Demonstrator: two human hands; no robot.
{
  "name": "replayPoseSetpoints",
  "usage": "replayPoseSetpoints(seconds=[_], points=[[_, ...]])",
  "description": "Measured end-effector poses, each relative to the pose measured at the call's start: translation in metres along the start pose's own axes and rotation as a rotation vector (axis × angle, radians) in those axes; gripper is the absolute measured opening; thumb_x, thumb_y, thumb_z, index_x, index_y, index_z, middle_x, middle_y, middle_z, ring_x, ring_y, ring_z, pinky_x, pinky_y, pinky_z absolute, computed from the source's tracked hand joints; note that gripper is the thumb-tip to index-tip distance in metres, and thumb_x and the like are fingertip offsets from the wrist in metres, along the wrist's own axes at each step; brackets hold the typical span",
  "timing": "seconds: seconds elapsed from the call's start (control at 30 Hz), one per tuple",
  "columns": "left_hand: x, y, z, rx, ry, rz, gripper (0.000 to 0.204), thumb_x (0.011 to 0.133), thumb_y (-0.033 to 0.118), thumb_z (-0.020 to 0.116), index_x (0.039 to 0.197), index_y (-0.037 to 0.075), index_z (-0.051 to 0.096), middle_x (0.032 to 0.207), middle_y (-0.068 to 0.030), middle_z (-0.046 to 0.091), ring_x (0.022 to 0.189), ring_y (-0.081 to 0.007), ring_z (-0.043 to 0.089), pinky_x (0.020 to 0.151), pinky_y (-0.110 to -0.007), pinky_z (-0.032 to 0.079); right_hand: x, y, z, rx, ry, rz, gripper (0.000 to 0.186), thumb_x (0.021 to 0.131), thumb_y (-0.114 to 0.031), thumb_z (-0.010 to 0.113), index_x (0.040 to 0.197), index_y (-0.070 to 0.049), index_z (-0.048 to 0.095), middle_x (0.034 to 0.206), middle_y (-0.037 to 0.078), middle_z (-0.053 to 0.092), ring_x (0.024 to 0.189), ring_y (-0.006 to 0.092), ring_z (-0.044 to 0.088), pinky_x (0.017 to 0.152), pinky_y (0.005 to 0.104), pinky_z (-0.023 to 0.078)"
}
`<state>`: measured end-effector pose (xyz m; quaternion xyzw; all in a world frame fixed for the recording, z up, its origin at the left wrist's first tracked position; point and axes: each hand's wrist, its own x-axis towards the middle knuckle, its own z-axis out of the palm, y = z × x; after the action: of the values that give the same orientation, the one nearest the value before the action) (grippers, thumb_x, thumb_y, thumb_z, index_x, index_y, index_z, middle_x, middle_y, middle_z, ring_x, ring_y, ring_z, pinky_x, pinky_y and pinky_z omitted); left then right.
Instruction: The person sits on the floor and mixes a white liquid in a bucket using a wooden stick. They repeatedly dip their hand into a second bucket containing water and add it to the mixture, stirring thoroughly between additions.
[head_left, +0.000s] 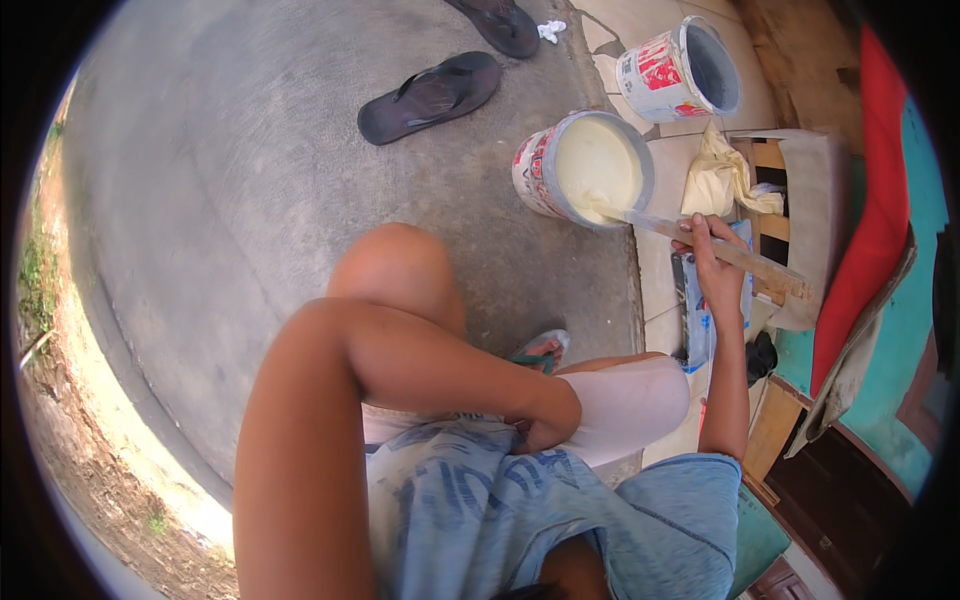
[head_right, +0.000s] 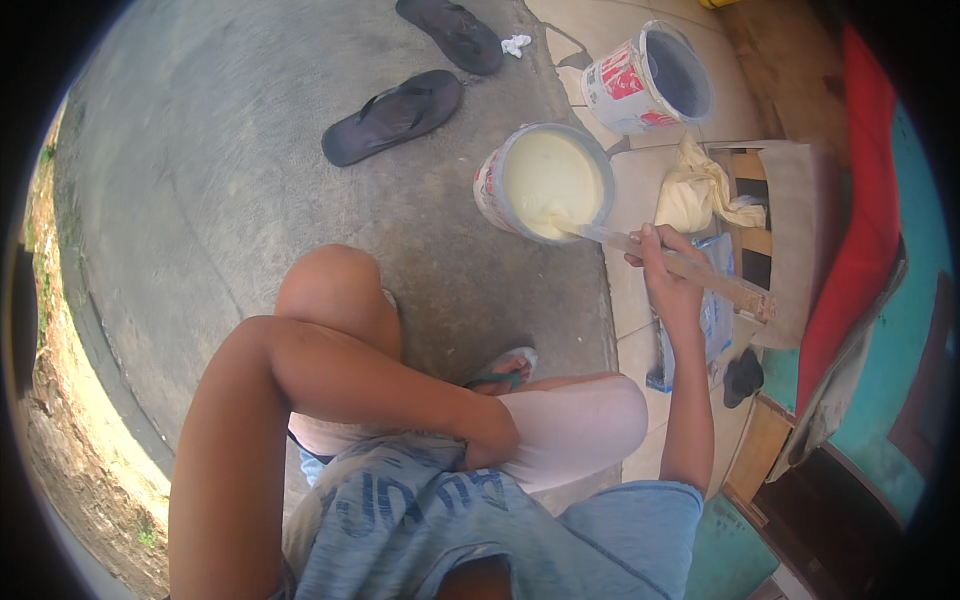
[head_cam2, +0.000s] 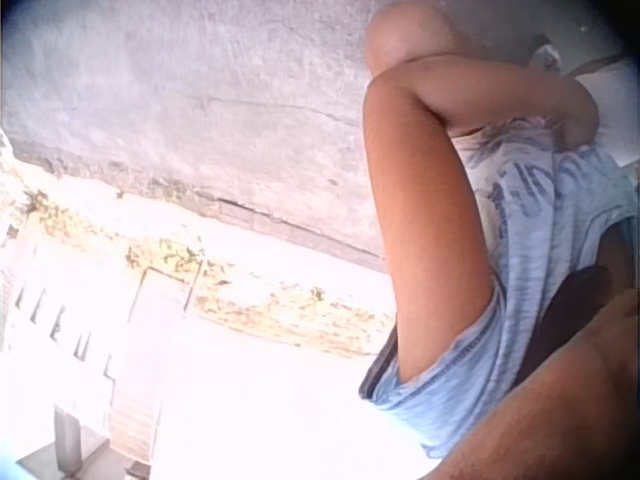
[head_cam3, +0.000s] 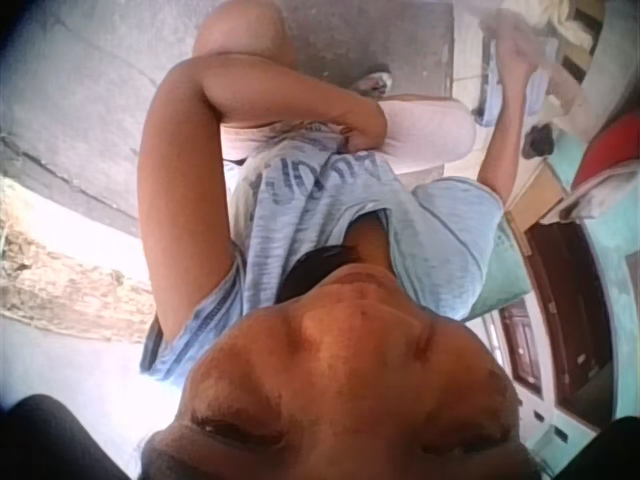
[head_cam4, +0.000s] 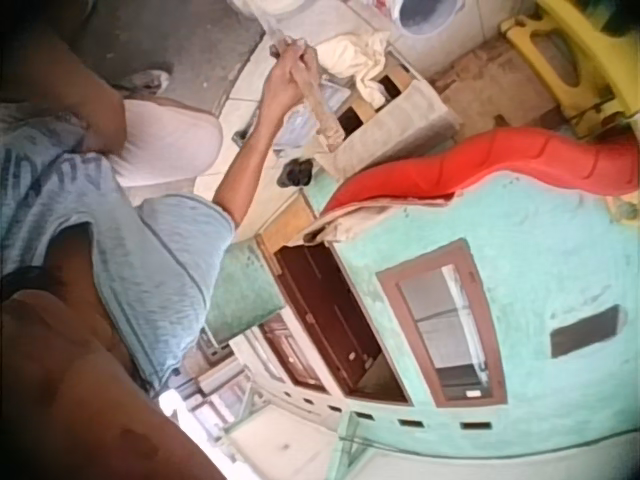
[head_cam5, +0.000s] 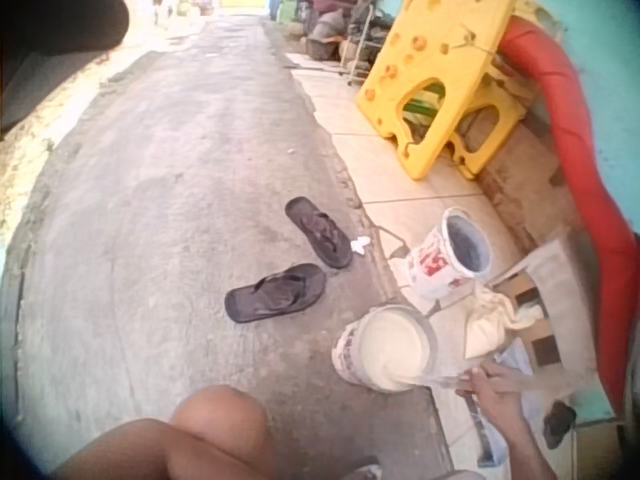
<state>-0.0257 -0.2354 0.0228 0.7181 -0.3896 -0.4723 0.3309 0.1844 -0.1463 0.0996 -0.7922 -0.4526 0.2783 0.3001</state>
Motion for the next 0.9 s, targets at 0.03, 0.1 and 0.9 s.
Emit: replayPoseSetpoints(seconds=[0.03, 0.1, 0.9], points=[[0.005, -0.002, 0.002, -0.012, -0.006, -0.023, 0.039, 0.081, 0.029, 0.07, 0.108, 0.0, 0.07, 0.108, -0.0096, 0.071, 0.096, -0.0241, 0.068, 0.081, -0.034, 0.054, 0.007, 0.001, 0.002, -0.042, -0.022, -0.016, 0.029, 0.098, -0.021, 0.056, 0.089, 0.005, 0.066, 0.08, 0.01, 0.068, 0.068, 0.0147, 0.067, 0.065, 0.0259, 0.053], [-0.019, 0.007, -0.006, 0.002, 0.054, 0.018, 0.032, 0.08, 0.024, 0.07, 0.102, 0.001, 0.072, 0.098, -0.008, 0.072, 0.09, -0.0226, 0.07, 0.076, -0.034, 0.055, 0.02, 0.007, 0.01, -0.097, 0.049, -0.068, 0.028, 0.097, -0.021, 0.057, 0.089, 0.005, 0.066, 0.077, 0.01, 0.068, 0.067, 0.0132, 0.066, 0.064, 0.0251, 0.051], [-0.228, -0.049, -0.099, 0.041, 2.434, -0.452, 0.031, 0.078, 0.017, 0.073, 0.098, 0.0, 0.056, 0.085, -0.0154, 0.062, 0.089, -0.0309, 0.059, 0.08, -0.039, 0.046, 0.082, -0.051, 0.028, -0.089, -0.325, -0.42, 0.03, 0.079, -0.018, 0.069, 0.103, -0.001, 0.062, 0.085, 0.01, 0.066, 0.08, 0.0204, 0.063, 0.076, 0.0352, 0.049]])
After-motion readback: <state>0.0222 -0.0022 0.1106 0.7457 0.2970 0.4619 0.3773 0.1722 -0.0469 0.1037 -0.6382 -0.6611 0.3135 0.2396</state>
